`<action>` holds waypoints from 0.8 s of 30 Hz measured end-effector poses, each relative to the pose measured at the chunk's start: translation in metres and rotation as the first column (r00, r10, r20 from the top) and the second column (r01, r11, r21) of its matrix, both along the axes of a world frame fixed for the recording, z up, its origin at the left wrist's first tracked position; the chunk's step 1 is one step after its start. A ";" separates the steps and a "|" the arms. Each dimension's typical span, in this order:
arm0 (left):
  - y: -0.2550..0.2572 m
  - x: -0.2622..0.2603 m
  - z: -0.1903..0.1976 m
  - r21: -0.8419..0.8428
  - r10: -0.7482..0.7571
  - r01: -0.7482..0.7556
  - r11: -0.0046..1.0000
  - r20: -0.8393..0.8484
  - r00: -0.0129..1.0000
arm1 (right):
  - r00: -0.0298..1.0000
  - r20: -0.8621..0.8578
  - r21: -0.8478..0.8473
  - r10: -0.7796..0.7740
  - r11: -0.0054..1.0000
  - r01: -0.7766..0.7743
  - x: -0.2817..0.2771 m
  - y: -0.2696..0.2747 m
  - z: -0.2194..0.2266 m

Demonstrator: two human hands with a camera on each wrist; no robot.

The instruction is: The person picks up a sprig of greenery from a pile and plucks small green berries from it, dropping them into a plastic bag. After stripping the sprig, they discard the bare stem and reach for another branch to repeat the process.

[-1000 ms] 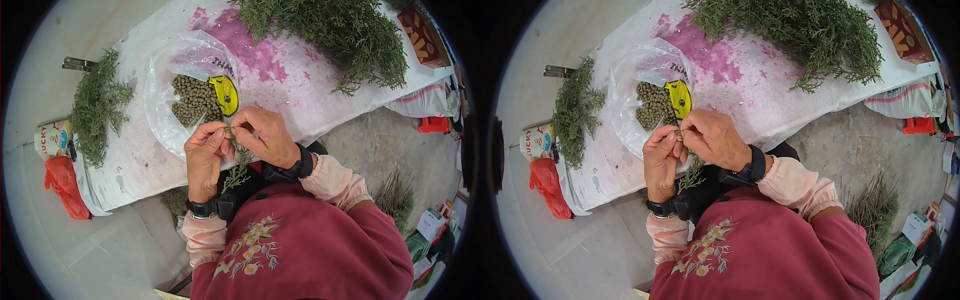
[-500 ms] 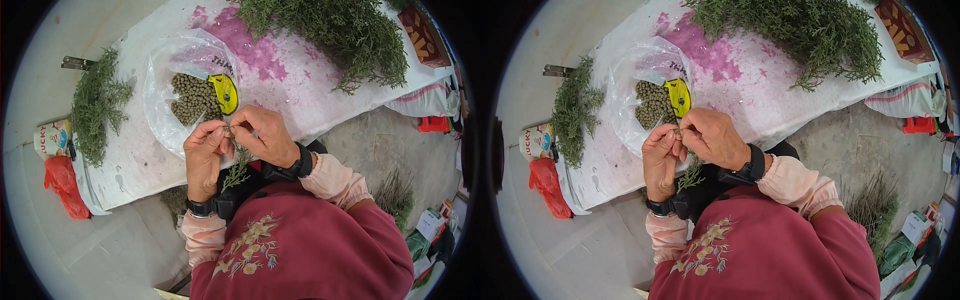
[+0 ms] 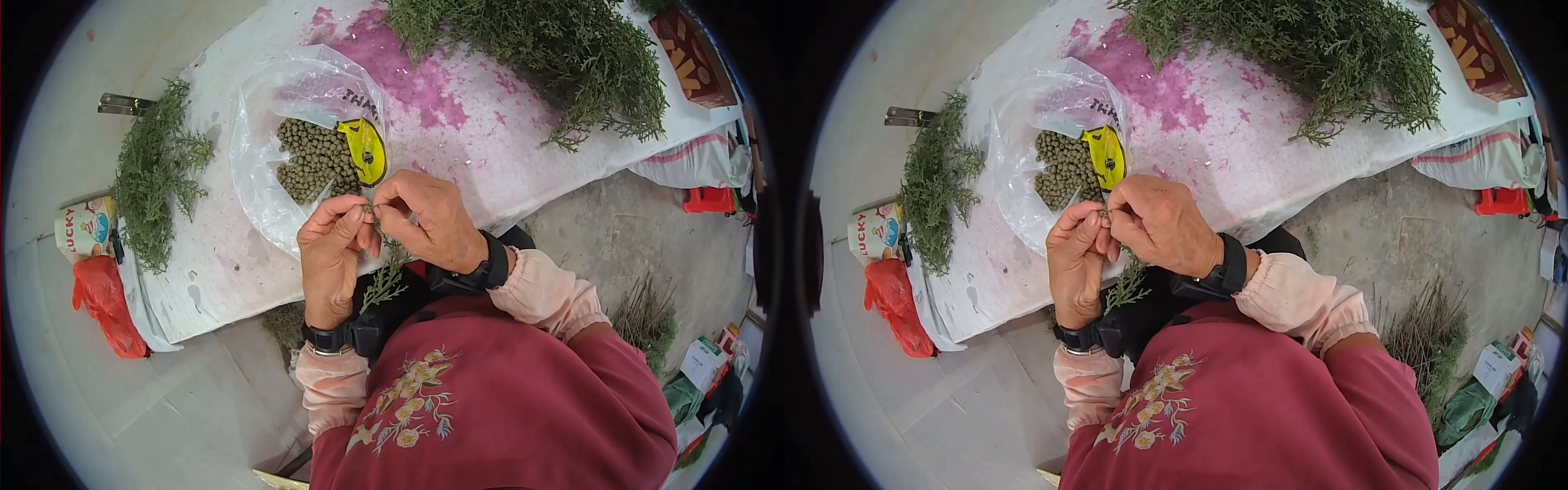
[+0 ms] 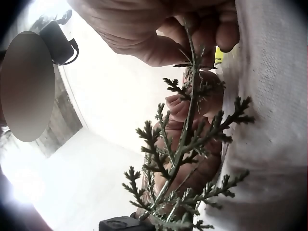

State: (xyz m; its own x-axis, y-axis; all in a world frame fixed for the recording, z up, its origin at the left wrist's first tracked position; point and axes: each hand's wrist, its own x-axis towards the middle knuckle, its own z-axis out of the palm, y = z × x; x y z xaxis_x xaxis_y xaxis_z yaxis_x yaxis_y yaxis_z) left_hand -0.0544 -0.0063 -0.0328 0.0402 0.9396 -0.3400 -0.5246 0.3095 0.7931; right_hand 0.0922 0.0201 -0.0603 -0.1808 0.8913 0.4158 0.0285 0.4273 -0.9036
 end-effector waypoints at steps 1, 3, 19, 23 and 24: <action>0.000 0.000 0.000 0.000 -0.001 0.001 1.000 -0.001 1.000 | 1.000 -0.001 0.001 -0.001 1.000 0.001 0.000 0.000 0.000; 0.000 -0.001 -0.001 -0.001 0.000 0.000 1.000 -0.003 1.000 | 1.000 0.006 0.000 -0.002 1.000 0.002 0.000 0.000 0.000; -0.001 -0.002 -0.006 0.028 -0.012 0.012 1.000 -0.026 1.000 | 1.000 -0.001 -0.004 -0.009 1.000 0.009 -0.001 -0.001 0.001; -0.001 -0.003 -0.006 0.040 -0.027 0.027 0.999 -0.007 1.000 | 1.000 0.000 -0.003 -0.009 1.000 0.009 -0.001 -0.001 0.002; -0.001 -0.002 -0.005 0.034 -0.018 0.018 0.999 -0.005 1.000 | 1.000 0.000 -0.012 -0.007 1.000 0.007 0.000 -0.001 0.002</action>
